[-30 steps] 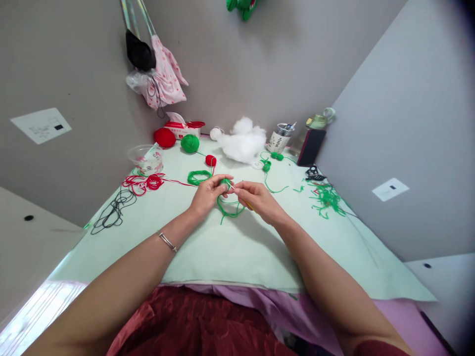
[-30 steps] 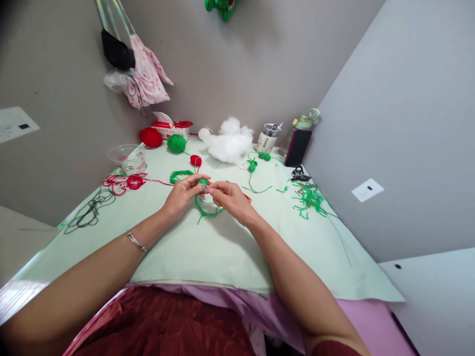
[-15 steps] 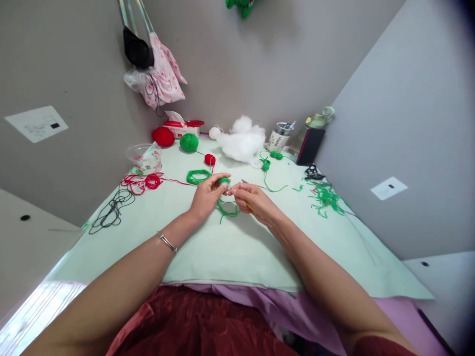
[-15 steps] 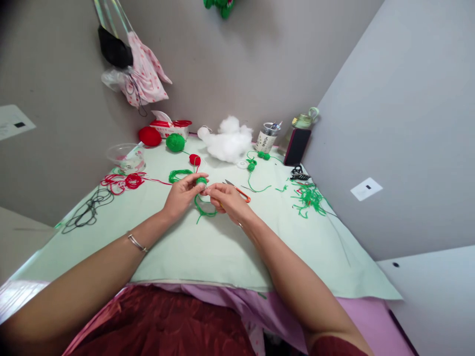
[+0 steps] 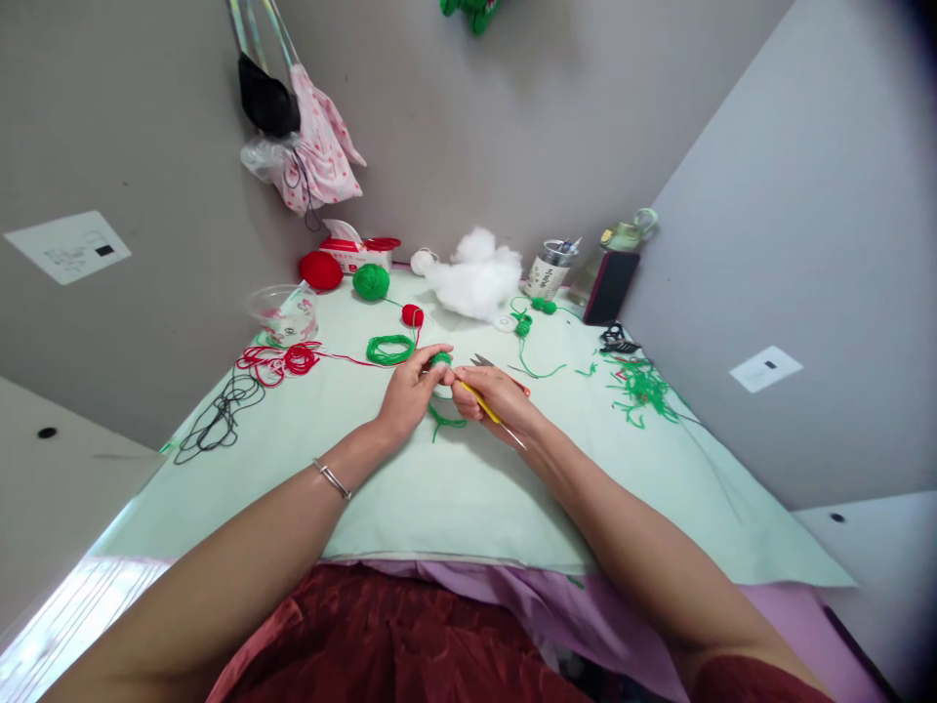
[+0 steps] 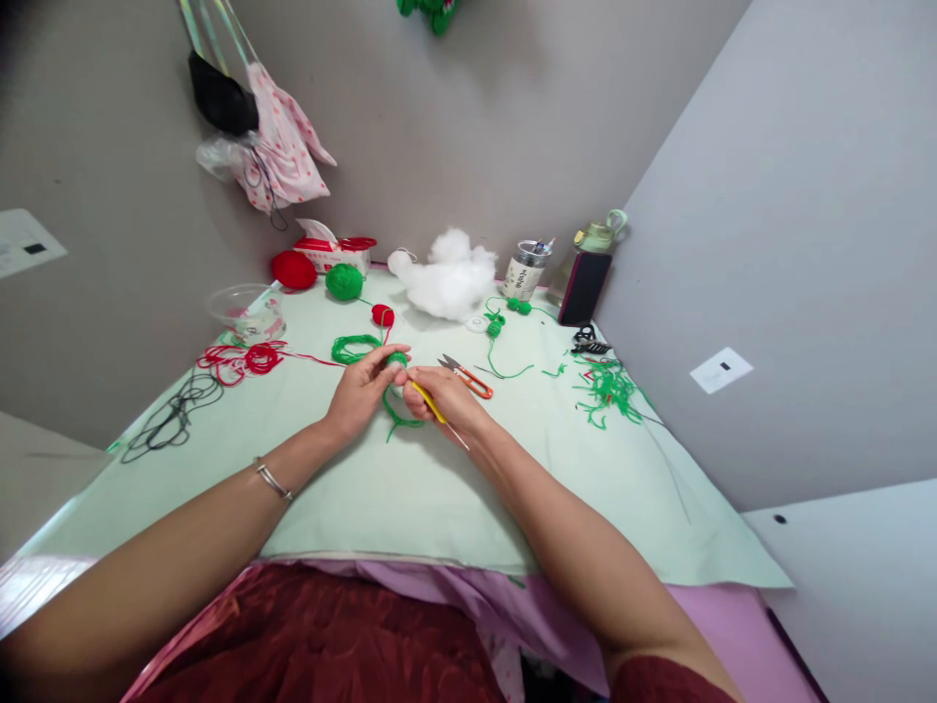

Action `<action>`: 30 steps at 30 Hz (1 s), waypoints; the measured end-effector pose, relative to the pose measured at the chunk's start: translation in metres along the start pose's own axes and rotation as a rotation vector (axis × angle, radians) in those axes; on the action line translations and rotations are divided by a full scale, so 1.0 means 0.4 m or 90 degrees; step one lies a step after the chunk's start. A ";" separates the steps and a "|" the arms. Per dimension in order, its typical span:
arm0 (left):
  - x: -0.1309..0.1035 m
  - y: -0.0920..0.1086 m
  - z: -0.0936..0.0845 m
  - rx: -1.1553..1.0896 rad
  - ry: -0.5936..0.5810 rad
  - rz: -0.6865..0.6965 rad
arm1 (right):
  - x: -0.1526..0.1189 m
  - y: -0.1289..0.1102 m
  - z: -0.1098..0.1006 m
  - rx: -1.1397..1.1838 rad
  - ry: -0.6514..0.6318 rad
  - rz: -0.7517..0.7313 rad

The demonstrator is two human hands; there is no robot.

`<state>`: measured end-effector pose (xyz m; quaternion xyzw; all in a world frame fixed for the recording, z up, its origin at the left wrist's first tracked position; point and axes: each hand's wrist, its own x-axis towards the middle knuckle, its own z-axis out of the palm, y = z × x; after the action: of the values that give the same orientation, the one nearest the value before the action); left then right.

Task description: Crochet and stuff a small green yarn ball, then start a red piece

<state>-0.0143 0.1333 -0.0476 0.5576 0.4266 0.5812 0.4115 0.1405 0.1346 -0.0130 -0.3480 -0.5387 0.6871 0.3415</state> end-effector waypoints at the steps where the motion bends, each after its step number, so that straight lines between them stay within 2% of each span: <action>1: -0.001 0.001 0.001 0.002 -0.003 0.000 | 0.001 0.001 0.001 -0.002 0.002 -0.003; 7: -0.004 0.008 0.006 0.011 -0.020 -0.004 | -0.002 -0.003 0.015 -0.083 0.038 -0.043; 13: 0.001 0.010 0.007 0.002 -0.033 0.000 | -0.021 0.000 0.037 -0.278 0.121 -0.112; 16: 0.000 0.013 0.007 0.000 -0.032 0.000 | -0.033 0.003 0.051 -0.352 0.160 -0.122; 19: -0.004 0.013 0.008 0.003 -0.026 0.006 | -0.040 0.007 0.064 -0.364 0.171 -0.115; 23: -0.005 0.010 0.007 0.010 -0.024 0.016 | -0.035 0.004 0.063 -0.290 0.133 -0.091; 30: 0.001 0.011 0.005 0.028 -0.010 0.057 | -0.014 -0.027 0.014 -0.031 -0.068 0.017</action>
<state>-0.0124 0.1324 -0.0434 0.5896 0.4105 0.5849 0.3765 0.1395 0.1292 -0.0007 -0.3264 -0.5678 0.6959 0.2947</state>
